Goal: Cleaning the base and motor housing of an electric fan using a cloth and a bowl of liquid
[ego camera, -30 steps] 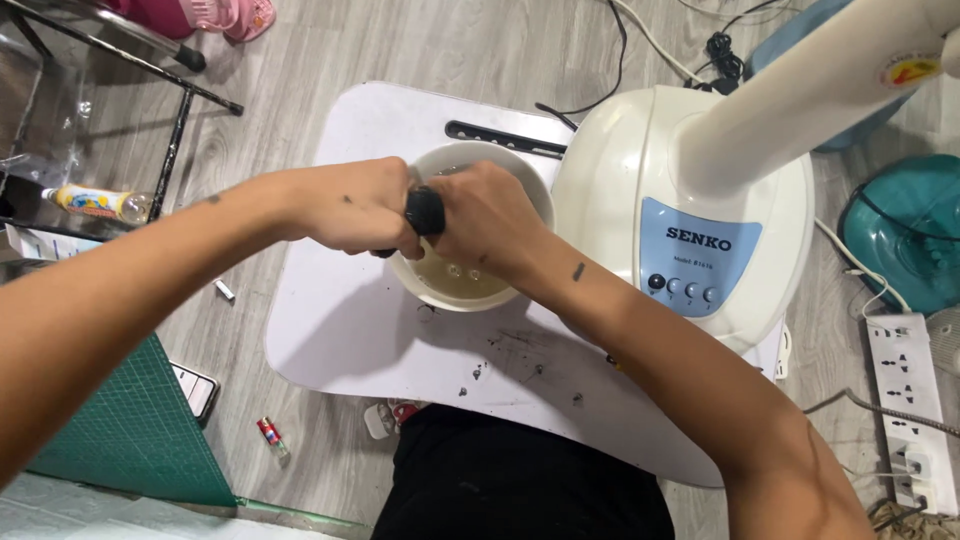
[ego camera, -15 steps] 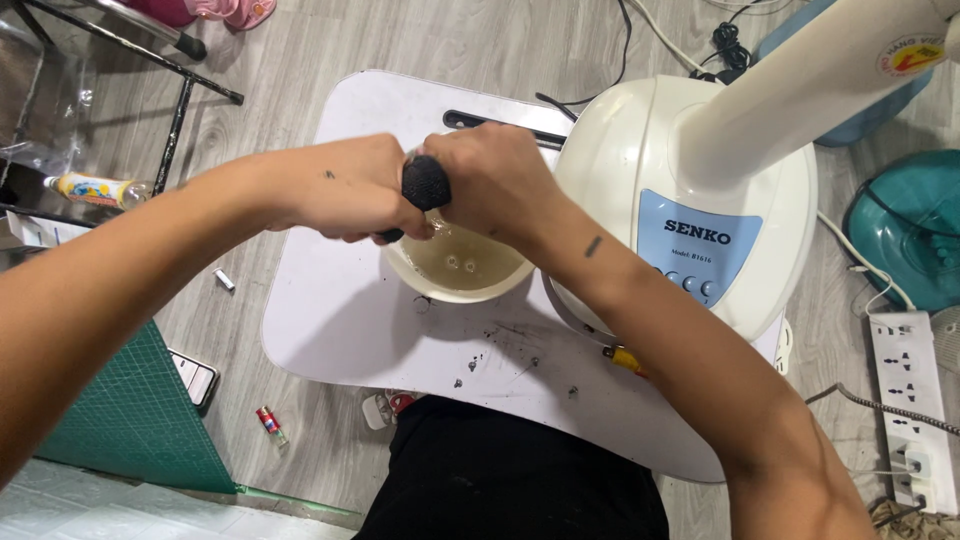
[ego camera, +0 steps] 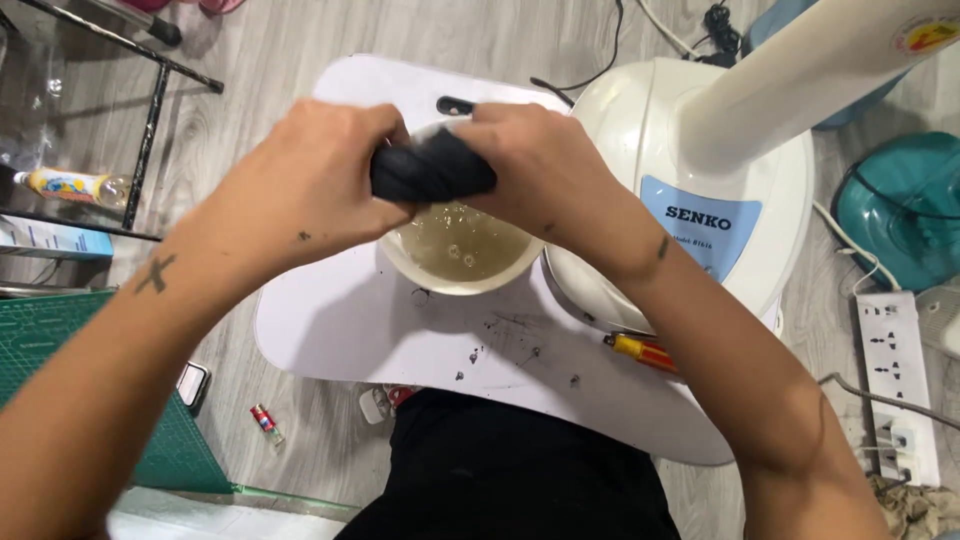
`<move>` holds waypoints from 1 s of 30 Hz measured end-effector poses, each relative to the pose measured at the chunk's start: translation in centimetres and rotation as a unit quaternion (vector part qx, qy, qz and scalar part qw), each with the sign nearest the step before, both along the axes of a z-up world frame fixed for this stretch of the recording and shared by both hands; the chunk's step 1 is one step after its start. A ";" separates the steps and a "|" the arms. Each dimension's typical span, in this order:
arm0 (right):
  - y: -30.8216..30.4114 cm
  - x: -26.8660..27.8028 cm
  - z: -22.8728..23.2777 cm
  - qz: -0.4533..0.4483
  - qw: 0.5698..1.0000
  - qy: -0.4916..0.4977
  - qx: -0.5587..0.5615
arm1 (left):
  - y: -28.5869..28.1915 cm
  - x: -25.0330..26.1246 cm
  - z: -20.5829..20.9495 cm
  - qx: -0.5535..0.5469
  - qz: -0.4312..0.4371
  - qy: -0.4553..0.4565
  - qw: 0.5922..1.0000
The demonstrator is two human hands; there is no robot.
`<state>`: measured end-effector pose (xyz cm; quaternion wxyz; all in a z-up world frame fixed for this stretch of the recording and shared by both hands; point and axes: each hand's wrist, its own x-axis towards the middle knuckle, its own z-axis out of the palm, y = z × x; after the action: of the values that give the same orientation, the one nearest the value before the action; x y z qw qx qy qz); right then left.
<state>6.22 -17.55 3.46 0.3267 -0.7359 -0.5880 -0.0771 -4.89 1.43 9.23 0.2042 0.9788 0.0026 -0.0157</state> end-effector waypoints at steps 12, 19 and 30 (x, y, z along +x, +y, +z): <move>-2.4 1.0 0.7 -0.083 0.983 0.119 -0.112 | 3.3 -2.0 -10.2 -0.210 0.170 0.215 0.938; -2.8 1.4 1.0 -0.123 0.968 0.171 -0.133 | 2.3 -2.7 -11.8 -0.367 0.188 0.154 0.898; -5.2 -0.9 2.2 -0.198 0.947 0.248 -0.043 | 3.9 -2.9 -13.2 -0.295 0.197 0.052 0.934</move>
<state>5.35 -22.70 5.62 0.4084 -0.8466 -0.3339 0.0708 -7.75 5.29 -3.96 0.4820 0.8525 0.2008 -0.0258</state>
